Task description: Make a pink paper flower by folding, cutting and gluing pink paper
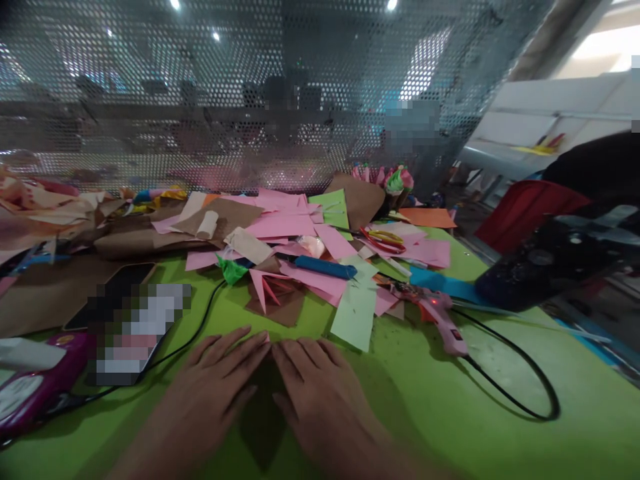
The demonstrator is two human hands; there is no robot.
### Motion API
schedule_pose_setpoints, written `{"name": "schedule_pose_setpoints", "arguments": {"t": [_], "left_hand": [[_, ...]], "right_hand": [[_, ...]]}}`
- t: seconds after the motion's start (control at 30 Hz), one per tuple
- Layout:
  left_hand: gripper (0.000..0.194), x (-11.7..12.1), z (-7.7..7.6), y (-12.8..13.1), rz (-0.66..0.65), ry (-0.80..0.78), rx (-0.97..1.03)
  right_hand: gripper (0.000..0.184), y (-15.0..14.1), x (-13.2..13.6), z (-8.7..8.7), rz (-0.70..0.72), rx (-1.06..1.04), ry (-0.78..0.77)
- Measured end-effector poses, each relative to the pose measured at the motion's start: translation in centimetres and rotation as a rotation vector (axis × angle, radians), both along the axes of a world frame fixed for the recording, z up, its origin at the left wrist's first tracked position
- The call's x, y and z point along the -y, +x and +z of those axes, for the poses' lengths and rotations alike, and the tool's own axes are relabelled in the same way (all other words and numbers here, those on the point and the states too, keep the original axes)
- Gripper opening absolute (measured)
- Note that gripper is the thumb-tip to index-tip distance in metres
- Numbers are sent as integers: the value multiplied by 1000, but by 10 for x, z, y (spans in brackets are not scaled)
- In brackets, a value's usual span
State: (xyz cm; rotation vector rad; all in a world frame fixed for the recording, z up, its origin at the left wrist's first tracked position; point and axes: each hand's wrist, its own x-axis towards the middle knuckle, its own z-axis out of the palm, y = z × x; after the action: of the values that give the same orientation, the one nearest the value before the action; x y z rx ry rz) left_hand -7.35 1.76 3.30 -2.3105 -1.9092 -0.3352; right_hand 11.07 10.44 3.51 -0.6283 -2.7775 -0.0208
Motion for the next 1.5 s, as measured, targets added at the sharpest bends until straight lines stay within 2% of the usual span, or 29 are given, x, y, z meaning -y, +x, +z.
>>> {"name": "schedule_pose_setpoints", "arguments": {"t": [0.13,0.27,0.43,0.73,0.9,1.5], "left_hand": [[49,-2,-2,-8,-3,5,-18],[57,8,-6,-17,3,82,-82],[54,19,-8,-11,-83,152,-168],[58,8,1,-10,-67,-14,-89],[57,4,5,-13,-62,-91,-25],[54,-14,-2,-15,-1,-70,-13]], "right_hand": [[38,-4,-4,-4,-9,-3,55],[39,-6,-5,-6,-18,-20,78],[40,-7,-5,-3,-16,-8,50],[42,-1,-17,14,-19,-20,-75],[43,0,-18,15,59,4,-98],[40,-17,-24,13,4,74,-51]]}}
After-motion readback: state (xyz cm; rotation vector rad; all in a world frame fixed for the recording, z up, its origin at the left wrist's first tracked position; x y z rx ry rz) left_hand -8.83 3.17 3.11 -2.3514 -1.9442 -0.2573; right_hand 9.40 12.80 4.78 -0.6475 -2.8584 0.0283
